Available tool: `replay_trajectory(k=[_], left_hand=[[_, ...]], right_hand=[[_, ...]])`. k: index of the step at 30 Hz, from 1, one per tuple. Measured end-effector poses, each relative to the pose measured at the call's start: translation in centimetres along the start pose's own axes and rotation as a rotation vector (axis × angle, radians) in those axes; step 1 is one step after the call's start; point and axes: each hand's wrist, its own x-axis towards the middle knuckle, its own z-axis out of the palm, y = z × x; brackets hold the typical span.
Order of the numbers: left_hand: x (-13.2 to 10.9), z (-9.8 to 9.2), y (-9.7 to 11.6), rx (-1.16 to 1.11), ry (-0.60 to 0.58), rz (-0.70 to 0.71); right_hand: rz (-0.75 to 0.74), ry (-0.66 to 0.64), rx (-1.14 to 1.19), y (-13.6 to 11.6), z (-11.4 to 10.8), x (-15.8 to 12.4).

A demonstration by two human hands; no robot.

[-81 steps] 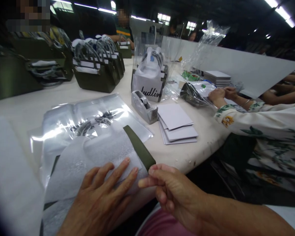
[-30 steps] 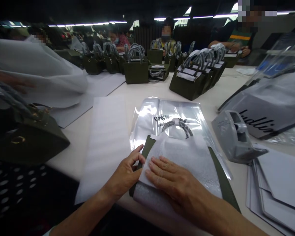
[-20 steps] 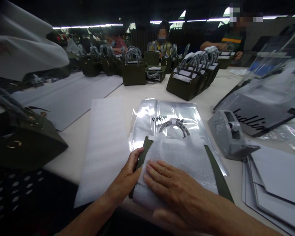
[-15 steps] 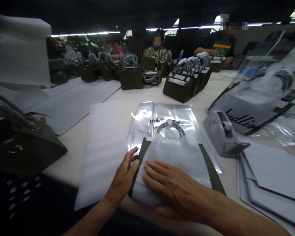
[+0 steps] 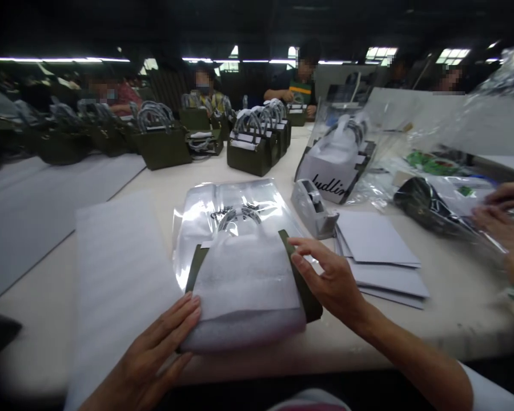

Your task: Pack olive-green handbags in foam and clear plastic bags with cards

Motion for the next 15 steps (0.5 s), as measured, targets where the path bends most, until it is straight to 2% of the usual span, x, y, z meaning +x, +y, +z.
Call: replay_trajectory(k=[4,8,11,15], left_hand=[[0.2,-0.3,-0.9,0.068,-0.051,0.077],[0.1,0.2,-1.5,0.064,-0.033,0.097],[0.0,0.7,-1.5,-0.015,-0.043,0.02],[0.0,1.1,-1.5,-0.094,-0.023,-0.065]], right_hand=[[-0.029,-0.017,-0.129,1.5,-0.7,-5.4],[-0.005,0.088,-0.176,1.3,1.0,-9.9],[0.048,0.125,-0.201,1.1,2.7,-11.7],[0.14,0.18,-0.173,0.6,4.2,-12.0]])
